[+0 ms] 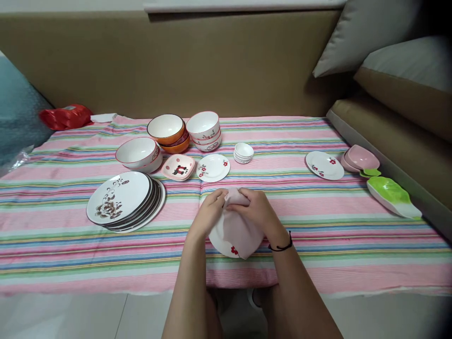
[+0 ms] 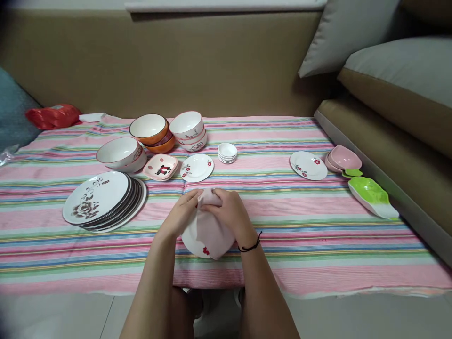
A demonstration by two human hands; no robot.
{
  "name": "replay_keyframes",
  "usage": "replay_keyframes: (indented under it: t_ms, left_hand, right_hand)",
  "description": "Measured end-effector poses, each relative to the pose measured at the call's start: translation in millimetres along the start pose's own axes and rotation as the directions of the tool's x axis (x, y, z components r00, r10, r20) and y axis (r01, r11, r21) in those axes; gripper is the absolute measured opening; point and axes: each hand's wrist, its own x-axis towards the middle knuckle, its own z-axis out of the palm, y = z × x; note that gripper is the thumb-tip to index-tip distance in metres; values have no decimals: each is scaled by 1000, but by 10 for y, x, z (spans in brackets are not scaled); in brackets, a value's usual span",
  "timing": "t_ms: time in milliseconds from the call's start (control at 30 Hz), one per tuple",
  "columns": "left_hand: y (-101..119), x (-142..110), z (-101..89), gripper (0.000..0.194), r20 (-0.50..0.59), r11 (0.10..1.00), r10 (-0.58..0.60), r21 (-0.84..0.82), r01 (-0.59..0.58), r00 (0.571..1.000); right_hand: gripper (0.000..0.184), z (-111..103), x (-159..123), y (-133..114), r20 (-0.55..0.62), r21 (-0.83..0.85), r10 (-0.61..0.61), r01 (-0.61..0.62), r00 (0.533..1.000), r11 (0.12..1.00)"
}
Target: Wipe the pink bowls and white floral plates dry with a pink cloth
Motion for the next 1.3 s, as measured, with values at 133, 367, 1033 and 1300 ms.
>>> replay_keyframes:
  t_ms: [133,367,1033,1300]
  left_hand:
    - [17,35,-34,43,-9,962,-60,-268,55,998]
    - [-14,125,163,42,-220,812,-11,-571,-120,975]
    - [-21,92,83,34,-235,843,-22,-527,-109,972]
    - [-40,179,73,44,-419,755,-95,-621,-210,903]
  right_hand:
    - [30,8,14,11,-141,183,142,-115,980,976]
    - [40,124,60,136,-366,590,402,-125,839,798]
    - [29,-72,-1,47,-213,280,194,-130,957,951]
    - [36,-40,-28,-9,-153,324,256,-196,955,925]
